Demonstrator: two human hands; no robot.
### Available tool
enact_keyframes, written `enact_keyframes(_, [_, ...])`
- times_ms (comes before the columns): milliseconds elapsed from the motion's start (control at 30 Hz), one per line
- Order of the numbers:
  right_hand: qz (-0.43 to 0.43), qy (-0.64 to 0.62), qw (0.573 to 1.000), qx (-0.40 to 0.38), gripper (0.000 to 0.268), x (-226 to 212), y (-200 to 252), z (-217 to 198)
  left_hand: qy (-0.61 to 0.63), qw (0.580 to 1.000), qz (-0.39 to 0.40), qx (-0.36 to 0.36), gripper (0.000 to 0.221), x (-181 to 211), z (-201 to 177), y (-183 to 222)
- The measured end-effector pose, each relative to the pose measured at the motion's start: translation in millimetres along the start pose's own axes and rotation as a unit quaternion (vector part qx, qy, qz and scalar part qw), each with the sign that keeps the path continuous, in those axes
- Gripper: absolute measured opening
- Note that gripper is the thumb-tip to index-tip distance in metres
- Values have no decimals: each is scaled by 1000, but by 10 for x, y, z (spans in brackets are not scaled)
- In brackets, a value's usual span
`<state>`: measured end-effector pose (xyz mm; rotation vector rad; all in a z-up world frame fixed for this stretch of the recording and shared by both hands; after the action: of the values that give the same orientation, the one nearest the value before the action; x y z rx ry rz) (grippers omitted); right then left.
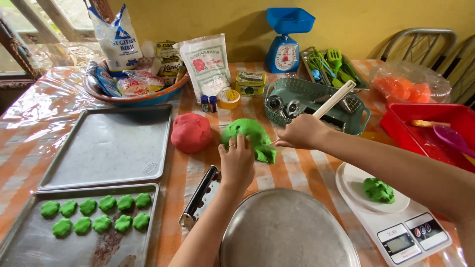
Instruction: Portioning green dough, rolling it into balls, and using a metal mold to shape them before placing on a tray.
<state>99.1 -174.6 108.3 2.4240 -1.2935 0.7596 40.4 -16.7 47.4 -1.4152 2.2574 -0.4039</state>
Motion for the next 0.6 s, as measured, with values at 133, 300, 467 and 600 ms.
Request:
enact_keyframes(133, [3,-12,1000,13,47,-27,99,-30,70,995,31,63,43,136,153,-48])
enact_keyframes(300, [71,-114,989,-54,60,-32,209,-30,148,987,-68,11,80,216,200,36])
enact_keyframes(467, [124,-200,966,-103,67,35,275,-122,98,993,-60,20,61,233,548,50])
enact_keyframes(600, [221,-272,918,-188,71,337,110,23,78,997,-20,11,47,249,662,52])
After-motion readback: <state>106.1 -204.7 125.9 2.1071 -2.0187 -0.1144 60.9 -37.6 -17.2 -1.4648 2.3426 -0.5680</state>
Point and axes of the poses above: each hand's wrist, its own y-axis away from the middle knuckle, its own z-axis out of the palm, x = y × z, the point moved 6 cm from there along -y, towards the middle knuckle, and after that the axes turned 12 degrees about z, right-handed, at the moved point
